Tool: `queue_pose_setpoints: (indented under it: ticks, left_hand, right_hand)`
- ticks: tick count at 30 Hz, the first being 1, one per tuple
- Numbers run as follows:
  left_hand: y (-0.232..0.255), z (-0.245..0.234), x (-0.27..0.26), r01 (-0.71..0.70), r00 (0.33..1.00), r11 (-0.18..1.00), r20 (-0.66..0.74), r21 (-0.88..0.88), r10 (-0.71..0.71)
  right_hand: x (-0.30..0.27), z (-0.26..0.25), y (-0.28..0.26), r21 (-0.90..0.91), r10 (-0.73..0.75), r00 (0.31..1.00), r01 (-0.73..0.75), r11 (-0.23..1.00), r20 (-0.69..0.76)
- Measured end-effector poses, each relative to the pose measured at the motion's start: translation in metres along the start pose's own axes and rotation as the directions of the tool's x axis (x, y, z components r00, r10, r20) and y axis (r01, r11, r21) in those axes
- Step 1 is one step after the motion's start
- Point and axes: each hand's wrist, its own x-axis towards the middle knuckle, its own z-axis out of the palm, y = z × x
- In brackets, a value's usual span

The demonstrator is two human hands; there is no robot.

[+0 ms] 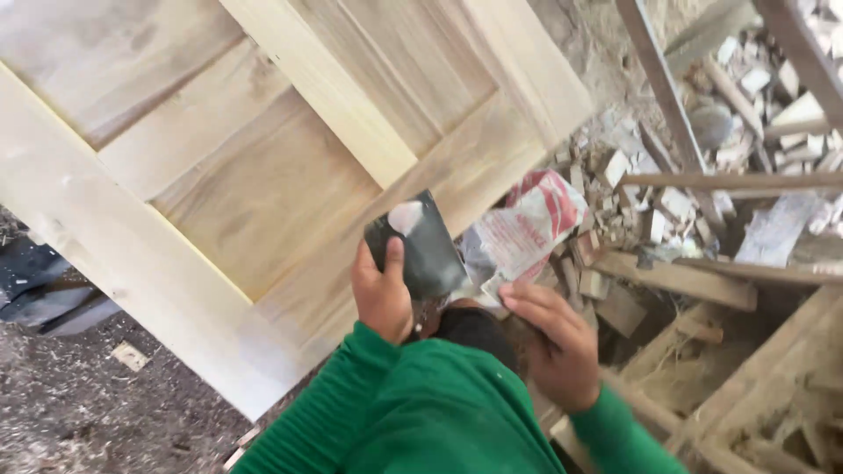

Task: The person prepares a wooden door panel by holding sandpaper in one hand and applying putty to the panel with the other, occasionally scraping excess putty from the sandpaper. The person then taps the sandpaper against a polybag before placing it down.

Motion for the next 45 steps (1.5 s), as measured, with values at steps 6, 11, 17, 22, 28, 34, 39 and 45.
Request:
queue_pose_setpoints:
  ticks: [6, 11, 17, 22, 28, 34, 39, 45]
  left_hand:
    - [0.063, 0.033, -0.009, 0.285, 0.957, 0.853, 0.075, -0.438, -0.281]
    - [0.071, 0.045, -0.003, 0.294, 0.954, 0.797, 0.108, -0.527, -0.28]
    - [0.08, 0.042, -0.003, -0.185, 0.982, 0.982, -0.039, 0.024, 0.186]
    - [0.063, 0.062, -0.005, -0.211, 0.97, 0.935, -0.062, 0.284, 0.237]
    - [0.027, 0.1, 0.001, -0.146, 0.972, 0.902, -0.113, 0.406, 0.208]
    - [-0.008, 0.122, 0.012, -0.117, 0.938, 0.821, -0.209, 0.559, 0.276]
    - [-0.063, 0.115, 0.035, -0.056, 0.884, 0.924, -0.411, 0.378, 0.222]
    - [-0.058, 0.09, 0.016, -0.14, 0.834, 0.963, -0.497, 0.229, 0.239]
  right_hand:
    - [0.023, 0.01, -0.019, 0.133, -0.135, 0.98, 0.155, 0.979, -0.145]
    - [0.065, -0.01, 0.065, 0.015, -0.39, 0.916, 0.393, 0.92, -0.092]
    - [0.109, -0.056, 0.096, -0.148, -0.317, 0.896, 0.375, 0.915, 0.31]
    - [0.138, -0.092, 0.073, -0.029, -0.252, 0.848, 0.299, 0.954, 0.467]
    - [0.168, -0.104, 0.071, -0.132, -0.443, 0.744, 0.571, 0.81, 0.5]
    - [0.15, -0.105, 0.113, 0.033, -0.499, 0.694, 0.567, 0.823, 0.519]
    - [0.147, -0.103, 0.187, -0.012, -0.347, 0.519, 0.568, 0.823, 0.781]
    - [0.239, -0.079, 0.282, -0.25, -0.164, 0.66, 0.486, 0.837, 0.733]
